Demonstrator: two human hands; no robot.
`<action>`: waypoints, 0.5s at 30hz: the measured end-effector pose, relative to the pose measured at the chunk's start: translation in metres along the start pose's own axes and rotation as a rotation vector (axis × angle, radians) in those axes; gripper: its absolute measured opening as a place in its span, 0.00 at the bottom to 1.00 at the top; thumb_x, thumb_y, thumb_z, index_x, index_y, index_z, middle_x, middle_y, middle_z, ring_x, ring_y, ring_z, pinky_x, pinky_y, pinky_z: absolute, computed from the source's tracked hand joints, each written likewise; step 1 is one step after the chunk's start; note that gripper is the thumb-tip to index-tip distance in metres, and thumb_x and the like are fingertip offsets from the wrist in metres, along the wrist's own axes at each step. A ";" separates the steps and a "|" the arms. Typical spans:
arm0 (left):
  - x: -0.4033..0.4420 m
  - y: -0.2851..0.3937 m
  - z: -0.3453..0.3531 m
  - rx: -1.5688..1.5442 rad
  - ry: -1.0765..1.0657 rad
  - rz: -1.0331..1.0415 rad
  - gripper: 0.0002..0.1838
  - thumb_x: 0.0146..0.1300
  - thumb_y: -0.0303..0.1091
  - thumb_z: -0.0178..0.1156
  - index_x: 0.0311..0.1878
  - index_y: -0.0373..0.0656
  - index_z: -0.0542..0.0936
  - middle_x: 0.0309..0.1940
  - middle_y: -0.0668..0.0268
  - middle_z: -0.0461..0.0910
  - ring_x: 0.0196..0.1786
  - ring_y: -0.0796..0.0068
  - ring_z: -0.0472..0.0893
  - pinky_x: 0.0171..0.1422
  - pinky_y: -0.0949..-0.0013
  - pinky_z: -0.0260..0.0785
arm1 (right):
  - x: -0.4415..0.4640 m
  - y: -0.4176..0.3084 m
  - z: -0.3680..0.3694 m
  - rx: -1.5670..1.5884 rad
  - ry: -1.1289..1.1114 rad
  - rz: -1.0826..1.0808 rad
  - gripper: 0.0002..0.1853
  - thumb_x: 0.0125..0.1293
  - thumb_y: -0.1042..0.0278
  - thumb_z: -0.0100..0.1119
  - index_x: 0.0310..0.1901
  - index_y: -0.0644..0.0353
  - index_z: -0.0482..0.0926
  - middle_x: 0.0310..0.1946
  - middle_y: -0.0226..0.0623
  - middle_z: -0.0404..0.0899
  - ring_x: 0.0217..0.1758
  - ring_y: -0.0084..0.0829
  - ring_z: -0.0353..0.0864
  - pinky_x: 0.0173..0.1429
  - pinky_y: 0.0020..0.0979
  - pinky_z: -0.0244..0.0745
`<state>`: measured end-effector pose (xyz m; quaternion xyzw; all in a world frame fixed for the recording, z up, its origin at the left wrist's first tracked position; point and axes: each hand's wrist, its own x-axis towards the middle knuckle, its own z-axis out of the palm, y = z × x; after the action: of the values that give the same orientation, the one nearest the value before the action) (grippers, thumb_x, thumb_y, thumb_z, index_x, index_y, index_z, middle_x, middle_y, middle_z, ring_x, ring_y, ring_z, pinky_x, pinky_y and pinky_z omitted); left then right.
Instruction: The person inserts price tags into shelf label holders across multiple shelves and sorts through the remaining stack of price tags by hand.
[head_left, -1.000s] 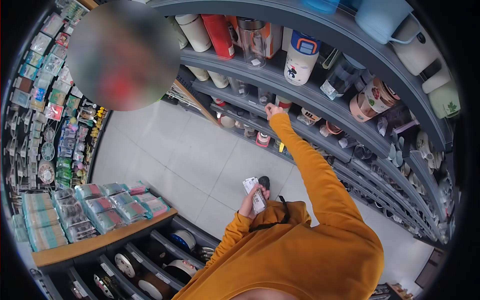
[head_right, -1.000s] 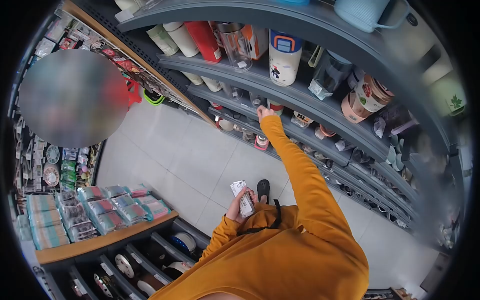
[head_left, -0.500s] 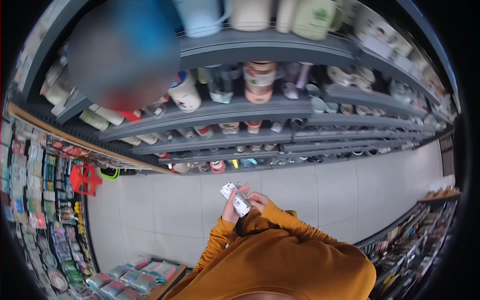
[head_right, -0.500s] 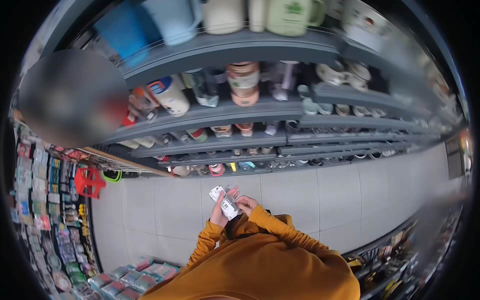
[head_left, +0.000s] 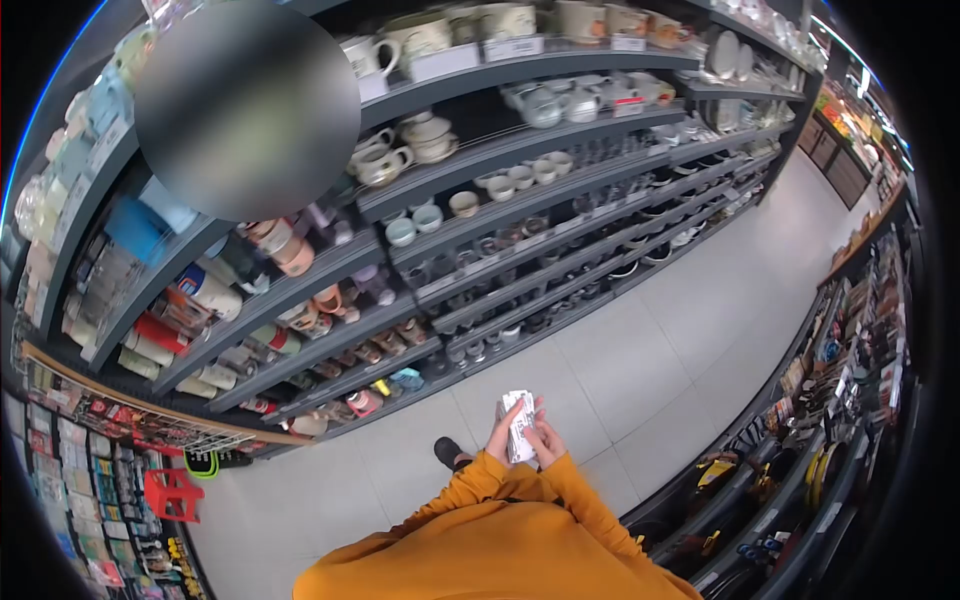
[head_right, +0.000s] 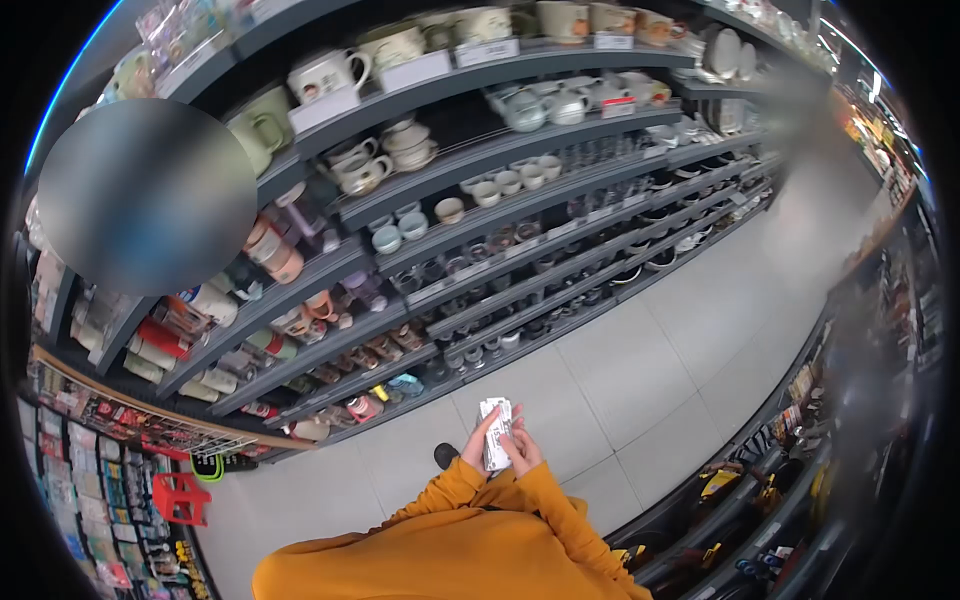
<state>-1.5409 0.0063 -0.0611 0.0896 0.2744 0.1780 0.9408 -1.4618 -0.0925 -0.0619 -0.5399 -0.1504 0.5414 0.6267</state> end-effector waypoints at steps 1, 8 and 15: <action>0.008 -0.012 0.008 -0.043 -0.048 -0.097 0.24 0.70 0.47 0.51 0.63 0.46 0.65 0.47 0.63 0.77 0.49 0.68 0.77 0.52 0.65 0.75 | -0.006 0.001 -0.020 -0.020 0.014 0.025 0.16 0.70 0.60 0.54 0.52 0.62 0.71 0.42 0.33 0.78 0.40 0.18 0.77 0.41 0.23 0.73; 0.028 -0.050 0.049 0.169 0.023 0.021 0.26 0.68 0.38 0.52 0.68 0.52 0.62 0.31 0.68 0.73 0.36 0.71 0.79 0.47 0.66 0.76 | -0.021 -0.075 -0.104 -0.343 -0.217 0.198 0.18 0.71 0.51 0.51 0.46 0.59 0.77 0.28 0.30 0.78 0.28 0.20 0.77 0.33 0.21 0.70; 0.043 -0.056 0.097 0.290 0.032 -0.030 0.25 0.65 0.32 0.57 0.64 0.49 0.63 0.33 0.67 0.74 0.32 0.73 0.80 0.38 0.68 0.79 | 0.070 -0.258 -0.112 -0.826 -0.158 -0.345 0.14 0.67 0.55 0.58 0.39 0.59 0.79 0.23 0.29 0.78 0.24 0.16 0.74 0.29 0.23 0.69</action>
<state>-1.4375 -0.0358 -0.0164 0.2177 0.3134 0.1239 0.9160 -1.2160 -0.0478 0.0853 -0.6687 -0.4891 0.3631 0.4263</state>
